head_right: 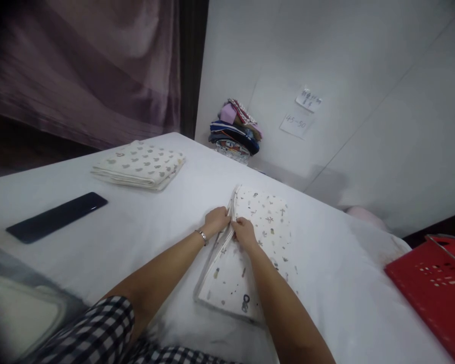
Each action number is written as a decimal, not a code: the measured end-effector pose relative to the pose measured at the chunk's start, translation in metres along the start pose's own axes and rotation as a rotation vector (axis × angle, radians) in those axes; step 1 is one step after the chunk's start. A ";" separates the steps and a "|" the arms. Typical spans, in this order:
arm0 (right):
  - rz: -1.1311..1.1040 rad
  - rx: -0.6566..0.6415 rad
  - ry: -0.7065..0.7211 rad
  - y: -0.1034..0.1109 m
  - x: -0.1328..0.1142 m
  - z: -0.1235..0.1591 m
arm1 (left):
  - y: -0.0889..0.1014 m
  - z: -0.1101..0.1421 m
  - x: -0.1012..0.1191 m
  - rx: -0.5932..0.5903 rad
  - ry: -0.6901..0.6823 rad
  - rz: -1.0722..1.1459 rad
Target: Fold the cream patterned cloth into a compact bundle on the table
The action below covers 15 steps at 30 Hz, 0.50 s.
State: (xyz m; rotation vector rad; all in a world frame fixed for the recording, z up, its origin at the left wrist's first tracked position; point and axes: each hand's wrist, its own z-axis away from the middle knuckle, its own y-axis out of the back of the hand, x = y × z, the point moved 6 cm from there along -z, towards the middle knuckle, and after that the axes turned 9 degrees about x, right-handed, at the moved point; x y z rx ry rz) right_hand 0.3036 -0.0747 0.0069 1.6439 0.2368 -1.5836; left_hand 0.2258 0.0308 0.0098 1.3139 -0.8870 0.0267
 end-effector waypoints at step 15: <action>-0.068 0.018 0.009 -0.001 0.010 0.000 | 0.007 -0.016 -0.011 -0.107 0.056 0.131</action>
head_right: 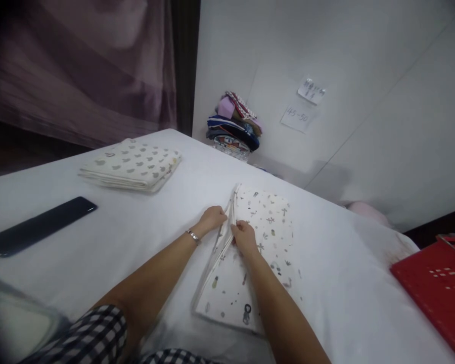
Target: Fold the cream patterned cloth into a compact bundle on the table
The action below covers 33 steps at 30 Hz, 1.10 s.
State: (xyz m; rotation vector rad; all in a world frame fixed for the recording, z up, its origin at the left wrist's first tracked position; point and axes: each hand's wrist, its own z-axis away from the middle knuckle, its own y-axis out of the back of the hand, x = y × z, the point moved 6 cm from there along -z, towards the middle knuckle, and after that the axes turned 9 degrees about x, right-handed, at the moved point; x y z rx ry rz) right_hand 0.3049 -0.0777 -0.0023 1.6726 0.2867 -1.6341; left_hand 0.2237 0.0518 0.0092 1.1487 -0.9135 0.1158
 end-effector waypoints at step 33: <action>0.296 0.008 0.186 -0.006 -0.009 -0.003 | -0.014 -0.005 0.002 -0.203 0.050 0.387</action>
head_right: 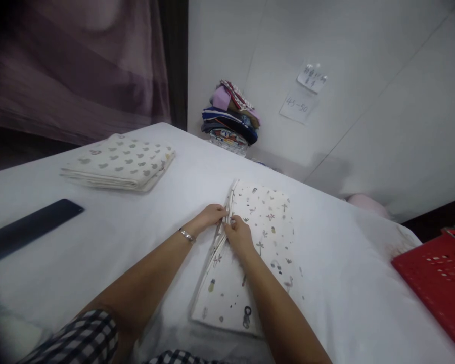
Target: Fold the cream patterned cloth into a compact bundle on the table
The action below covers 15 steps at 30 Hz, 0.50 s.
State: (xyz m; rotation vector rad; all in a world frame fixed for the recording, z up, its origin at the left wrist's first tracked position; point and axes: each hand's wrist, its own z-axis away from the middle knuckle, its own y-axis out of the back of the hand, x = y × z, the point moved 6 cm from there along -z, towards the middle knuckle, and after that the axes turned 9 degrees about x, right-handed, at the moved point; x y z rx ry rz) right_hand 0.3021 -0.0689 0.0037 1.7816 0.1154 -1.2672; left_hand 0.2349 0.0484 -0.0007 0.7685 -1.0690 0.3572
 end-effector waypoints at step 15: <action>-0.099 0.072 -0.102 -0.001 0.008 -0.002 | 0.007 0.000 0.003 0.102 0.009 -0.118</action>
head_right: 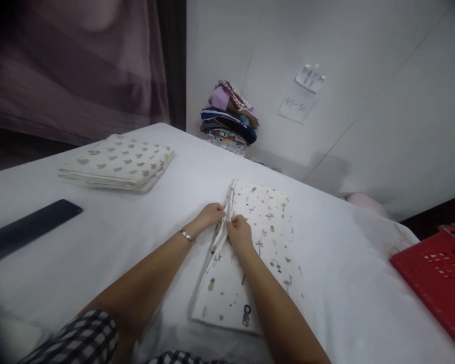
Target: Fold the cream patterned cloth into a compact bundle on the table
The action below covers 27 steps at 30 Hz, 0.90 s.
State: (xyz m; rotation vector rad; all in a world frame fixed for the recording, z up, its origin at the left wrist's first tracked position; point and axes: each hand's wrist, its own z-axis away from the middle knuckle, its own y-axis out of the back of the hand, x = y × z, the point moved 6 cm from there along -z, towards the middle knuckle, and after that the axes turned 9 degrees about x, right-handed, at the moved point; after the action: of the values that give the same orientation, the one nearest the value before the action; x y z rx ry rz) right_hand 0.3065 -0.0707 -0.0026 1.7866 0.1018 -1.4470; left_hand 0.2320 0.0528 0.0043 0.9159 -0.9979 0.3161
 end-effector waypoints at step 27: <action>-0.090 -0.100 -0.111 -0.003 -0.016 -0.012 | -0.004 -0.003 -0.001 0.021 -0.076 -0.068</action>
State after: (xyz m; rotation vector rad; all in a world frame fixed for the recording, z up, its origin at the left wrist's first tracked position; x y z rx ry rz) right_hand 0.3088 -0.0543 0.0094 1.6354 0.1961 -1.5740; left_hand 0.2358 0.0531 0.0011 0.9850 -1.0319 0.2364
